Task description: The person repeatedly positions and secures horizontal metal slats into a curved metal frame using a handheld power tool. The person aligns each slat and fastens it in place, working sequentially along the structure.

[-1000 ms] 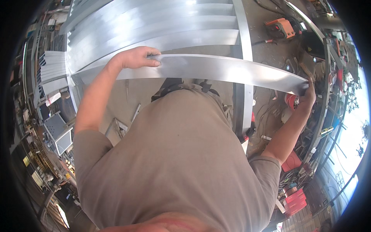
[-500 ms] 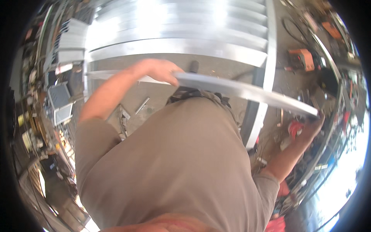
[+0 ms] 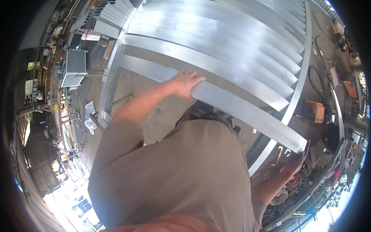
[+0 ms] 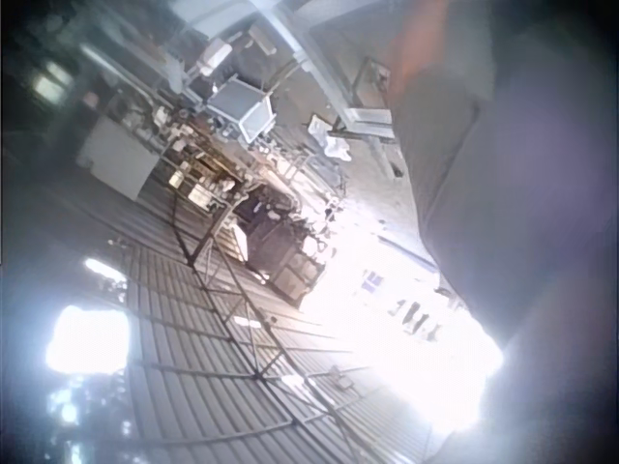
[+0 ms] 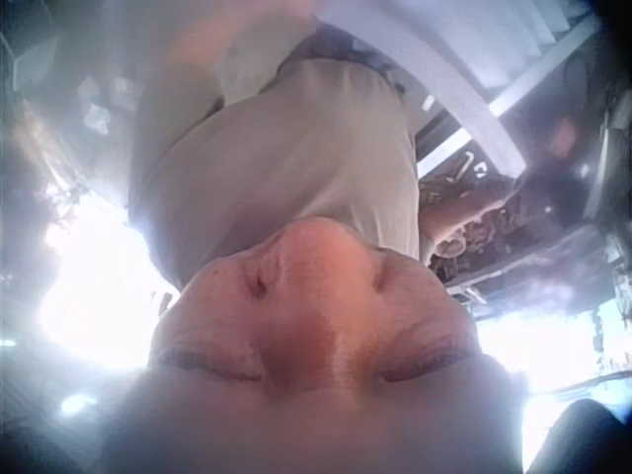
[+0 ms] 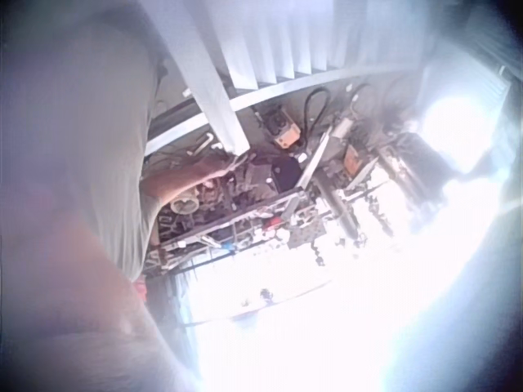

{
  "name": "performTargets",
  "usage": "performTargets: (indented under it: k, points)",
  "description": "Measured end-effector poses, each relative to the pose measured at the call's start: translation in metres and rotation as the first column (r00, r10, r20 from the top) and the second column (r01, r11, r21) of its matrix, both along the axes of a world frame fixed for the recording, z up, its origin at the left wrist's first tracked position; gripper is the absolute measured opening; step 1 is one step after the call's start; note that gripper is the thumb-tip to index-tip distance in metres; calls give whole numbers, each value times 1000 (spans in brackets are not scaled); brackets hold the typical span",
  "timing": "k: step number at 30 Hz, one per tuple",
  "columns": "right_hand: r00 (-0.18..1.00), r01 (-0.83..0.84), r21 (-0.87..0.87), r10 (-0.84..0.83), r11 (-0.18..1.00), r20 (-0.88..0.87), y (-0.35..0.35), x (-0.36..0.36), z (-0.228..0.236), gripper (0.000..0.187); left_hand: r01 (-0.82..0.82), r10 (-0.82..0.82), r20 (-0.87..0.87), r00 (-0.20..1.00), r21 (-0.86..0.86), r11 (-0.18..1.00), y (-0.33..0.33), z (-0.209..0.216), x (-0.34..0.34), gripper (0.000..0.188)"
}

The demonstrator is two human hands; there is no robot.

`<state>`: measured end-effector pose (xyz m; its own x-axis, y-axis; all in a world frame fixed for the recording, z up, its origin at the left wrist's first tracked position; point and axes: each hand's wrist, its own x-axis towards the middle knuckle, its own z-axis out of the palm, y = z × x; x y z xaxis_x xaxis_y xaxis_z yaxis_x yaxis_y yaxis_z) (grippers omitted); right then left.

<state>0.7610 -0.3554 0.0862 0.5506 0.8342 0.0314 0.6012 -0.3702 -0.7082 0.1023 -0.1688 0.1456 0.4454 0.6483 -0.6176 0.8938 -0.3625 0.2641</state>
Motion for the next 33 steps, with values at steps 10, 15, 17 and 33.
performTargets:
  k: [10,15,17,33]
  points:
    - [605,210,-53,-173,976,-777,3,-104,-93,35,8,5,-24,1000,507,862,24,-92,-112,94]
    - [-106,662,-281,-284,695,-953,21,-138,-110,37,-26,-19,83,996,510,860,31,-120,-129,75]
    - [26,609,-304,-402,732,-915,26,-148,-121,33,-433,366,234,901,420,798,26,-128,-125,62]
    - [-210,708,-399,-366,582,-907,119,-213,-122,53,17,3,-45,999,449,893,59,-129,-100,93]
